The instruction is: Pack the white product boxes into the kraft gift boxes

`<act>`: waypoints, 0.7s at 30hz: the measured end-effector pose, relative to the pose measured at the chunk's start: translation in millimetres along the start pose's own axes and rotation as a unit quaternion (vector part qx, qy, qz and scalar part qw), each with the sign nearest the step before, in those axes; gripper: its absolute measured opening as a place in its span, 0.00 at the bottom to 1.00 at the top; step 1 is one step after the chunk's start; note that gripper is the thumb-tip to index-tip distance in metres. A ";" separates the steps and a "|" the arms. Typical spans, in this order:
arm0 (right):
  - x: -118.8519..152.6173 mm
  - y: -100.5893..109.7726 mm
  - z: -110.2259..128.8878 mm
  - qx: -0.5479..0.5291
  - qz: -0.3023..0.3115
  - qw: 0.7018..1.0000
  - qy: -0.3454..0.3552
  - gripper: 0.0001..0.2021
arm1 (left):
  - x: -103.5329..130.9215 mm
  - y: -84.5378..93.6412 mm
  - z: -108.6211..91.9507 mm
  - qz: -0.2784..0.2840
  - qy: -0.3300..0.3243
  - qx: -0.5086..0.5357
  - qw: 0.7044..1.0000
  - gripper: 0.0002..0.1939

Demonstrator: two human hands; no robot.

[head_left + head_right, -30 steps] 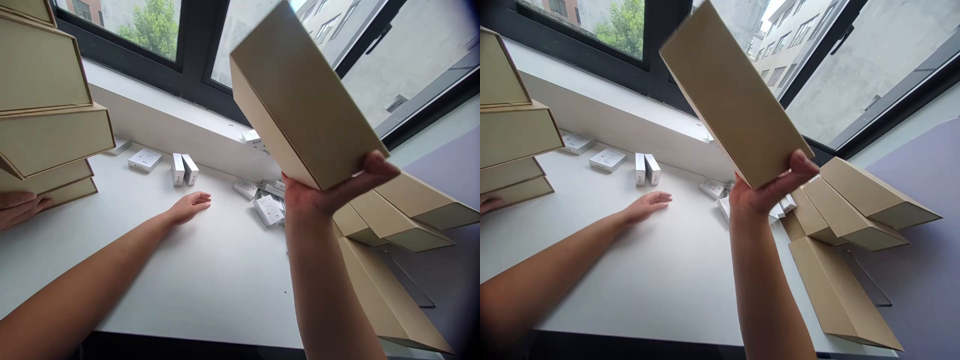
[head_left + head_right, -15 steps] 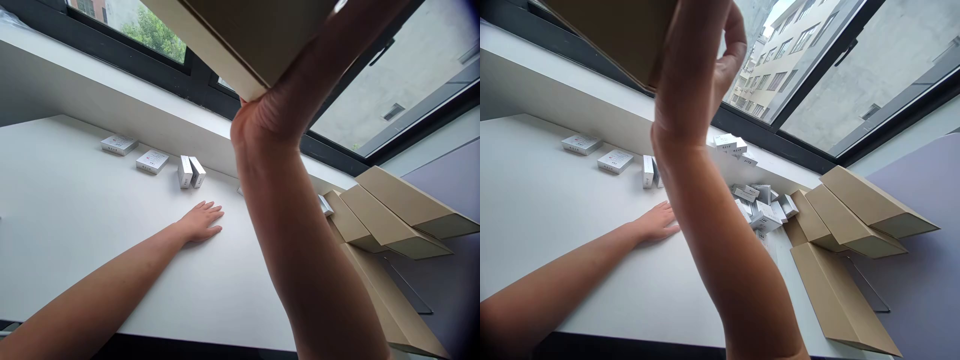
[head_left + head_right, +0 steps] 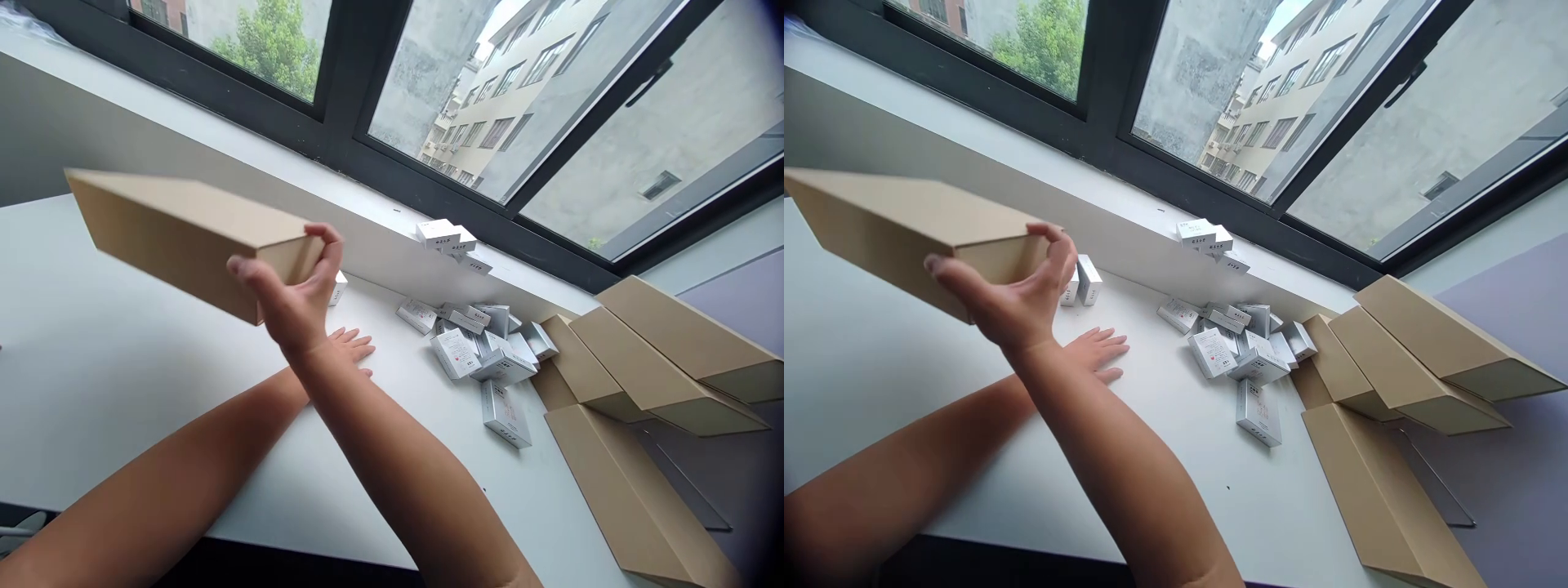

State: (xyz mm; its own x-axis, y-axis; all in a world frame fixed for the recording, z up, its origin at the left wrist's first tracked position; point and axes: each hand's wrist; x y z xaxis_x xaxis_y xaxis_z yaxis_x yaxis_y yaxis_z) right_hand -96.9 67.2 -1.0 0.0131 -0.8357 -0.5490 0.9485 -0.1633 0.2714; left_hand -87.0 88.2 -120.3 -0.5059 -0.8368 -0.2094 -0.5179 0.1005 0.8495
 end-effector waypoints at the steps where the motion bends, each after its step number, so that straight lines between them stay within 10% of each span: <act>1: 11.6 -0.7 -4.3 0.005 0.008 1.000 -0.011 0.41 | -0.8 2.0 -2.0 0.015 0.000 -0.008 1.000 0.32; 14: 38.3 -19.9 -18.7 0.114 0.351 0.929 -0.035 0.49 | -5.3 6.3 -9.9 0.019 0.013 -0.030 0.999 0.32; 21: 68.0 46.6 -5.8 0.114 0.323 0.938 0.051 0.33 | -8.4 11.2 -16.9 0.012 0.033 -0.040 0.999 0.32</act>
State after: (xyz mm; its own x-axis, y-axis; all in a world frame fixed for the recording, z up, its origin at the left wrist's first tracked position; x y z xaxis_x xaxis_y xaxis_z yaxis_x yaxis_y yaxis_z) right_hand -49.9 5.8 -30.3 0.6033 -0.7465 -0.2808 0.6400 0.2430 0.7290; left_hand -76.9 87.2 -100.9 -0.4706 -0.8680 -0.1583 -0.4479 0.0804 0.8905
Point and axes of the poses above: each hand's wrist, its own x-axis away from the middle knuckle, its own y-axis out of the back of the hand, z = x × y, and after that the axes turned 8 degrees about -z, right-handed
